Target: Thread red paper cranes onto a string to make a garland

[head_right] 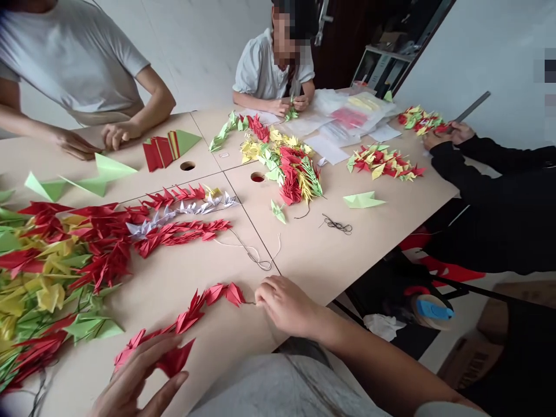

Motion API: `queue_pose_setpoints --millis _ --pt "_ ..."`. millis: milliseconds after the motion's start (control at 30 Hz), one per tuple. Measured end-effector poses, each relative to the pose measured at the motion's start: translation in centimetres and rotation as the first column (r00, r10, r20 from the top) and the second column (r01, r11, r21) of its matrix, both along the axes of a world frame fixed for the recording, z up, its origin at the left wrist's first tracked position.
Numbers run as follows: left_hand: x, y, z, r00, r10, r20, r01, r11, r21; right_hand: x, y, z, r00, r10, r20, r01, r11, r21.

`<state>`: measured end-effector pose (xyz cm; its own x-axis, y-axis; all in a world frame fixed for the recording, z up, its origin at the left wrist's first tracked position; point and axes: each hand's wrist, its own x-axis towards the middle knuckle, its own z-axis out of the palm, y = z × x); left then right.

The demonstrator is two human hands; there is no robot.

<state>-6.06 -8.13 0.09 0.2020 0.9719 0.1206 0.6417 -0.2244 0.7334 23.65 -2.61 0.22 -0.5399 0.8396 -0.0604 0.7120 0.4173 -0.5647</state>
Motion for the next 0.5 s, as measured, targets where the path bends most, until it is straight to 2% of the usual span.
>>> queue_pose_setpoints --millis 100,200,267,367,500 --pt "3.6 2.2 1.2 0.963 -0.045 0.265 0.096 0.978 -0.183 -0.8 -0.1 1.0 0.985 -0.033 -0.169 0.017 0.995 -0.096" --pt "6.6 3.5 2.5 0.894 -0.087 0.44 0.267 0.891 -0.367 -1.2 -0.1 2.0 0.929 -0.095 -0.357 0.026 0.981 -0.193" --pt "7.6 4.0 3.0 0.863 -0.121 0.49 0.371 0.811 -0.453 -1.2 -0.1 2.5 0.886 -0.152 -0.439 0.026 0.96 -0.279" --pt "8.2 4.4 3.0 0.835 -0.179 0.52 0.474 0.712 -0.517 -0.9 -0.1 3.1 0.835 -0.236 -0.498 -0.014 0.895 -0.446" --pt "8.3 4.4 2.6 0.81 -0.136 0.571 0.492 0.687 -0.535 -0.7 0.2 3.5 0.784 -0.304 -0.541 -0.113 0.787 -0.606"
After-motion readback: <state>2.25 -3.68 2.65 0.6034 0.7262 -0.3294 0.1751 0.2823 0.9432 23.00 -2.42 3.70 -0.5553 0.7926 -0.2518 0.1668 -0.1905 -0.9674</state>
